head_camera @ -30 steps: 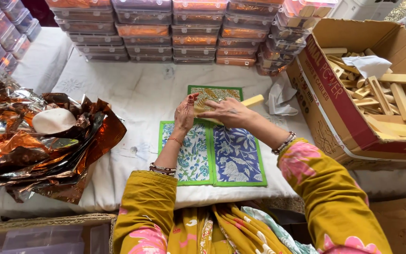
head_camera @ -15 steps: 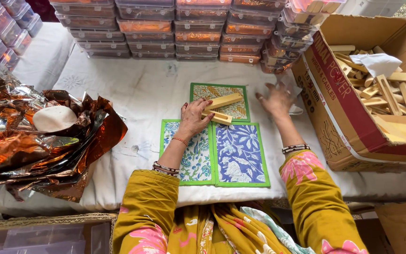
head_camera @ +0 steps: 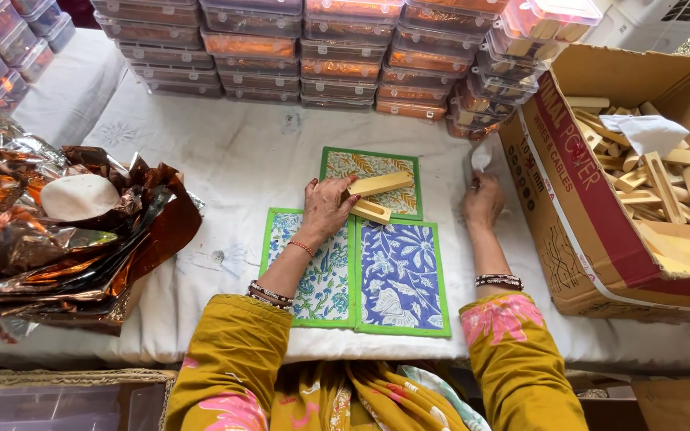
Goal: The person wraps a small item in copper foil and places it into a clear plastic container, then closes the lid. They wipe the container with a white cloth and stack it with others. Finally, they pick up wooden pieces from a cardboard box and wipe them with the cloth.
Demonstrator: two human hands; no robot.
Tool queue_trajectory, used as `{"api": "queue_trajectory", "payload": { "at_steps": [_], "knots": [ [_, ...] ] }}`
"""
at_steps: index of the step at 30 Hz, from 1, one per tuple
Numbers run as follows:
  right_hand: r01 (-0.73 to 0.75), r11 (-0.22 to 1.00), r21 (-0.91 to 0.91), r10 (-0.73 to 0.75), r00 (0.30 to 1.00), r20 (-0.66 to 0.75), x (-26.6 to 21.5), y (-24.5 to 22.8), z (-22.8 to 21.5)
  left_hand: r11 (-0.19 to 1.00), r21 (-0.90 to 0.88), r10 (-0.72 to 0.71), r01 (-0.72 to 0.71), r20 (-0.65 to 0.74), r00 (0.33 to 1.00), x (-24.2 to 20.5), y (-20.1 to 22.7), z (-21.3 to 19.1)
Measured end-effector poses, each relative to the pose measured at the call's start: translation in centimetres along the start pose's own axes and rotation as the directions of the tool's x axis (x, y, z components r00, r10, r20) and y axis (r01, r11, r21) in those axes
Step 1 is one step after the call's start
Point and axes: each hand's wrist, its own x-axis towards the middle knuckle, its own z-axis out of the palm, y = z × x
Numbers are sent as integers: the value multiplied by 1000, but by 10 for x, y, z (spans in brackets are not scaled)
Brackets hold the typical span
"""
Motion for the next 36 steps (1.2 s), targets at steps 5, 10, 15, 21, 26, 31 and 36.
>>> {"api": "queue_trajectory", "payload": {
  "at_steps": [5, 10, 15, 21, 26, 31, 36],
  "knots": [
    [343, 908, 240, -331, 939, -91, -23, -115, -32, 1000, -9, 28, -27, 85, 996, 0, 9, -5],
    [544, 736, 403, -658, 715, 235, -75, -177, -12, 1000, 7, 0, -2, 147, 989, -2, 6, -5],
    [639, 750, 170, -630, 613, 476, -65, -149, 16, 998, -9, -64, 66, 158, 985, 1, 13, -11],
    [314, 949, 18, -287, 841, 459, -31, -105, 11, 1000, -15, -21, 23, 140, 990, 0, 15, -14],
    [101, 991, -83, -71, 951, 302, -17, -82, -6, 1000, -15, -25, 27, 116, 993, 0, 13, -13],
    [99, 995, 27, -101, 906, 411, -4, -72, -35, 996, 19, -84, 82, 73, 994, 4, 8, -13],
    [327, 917, 230, -399, 771, 497, -1, -62, -34, 992, -10, -128, 128, -54, 990, 3, 4, -15]
  ]
}}
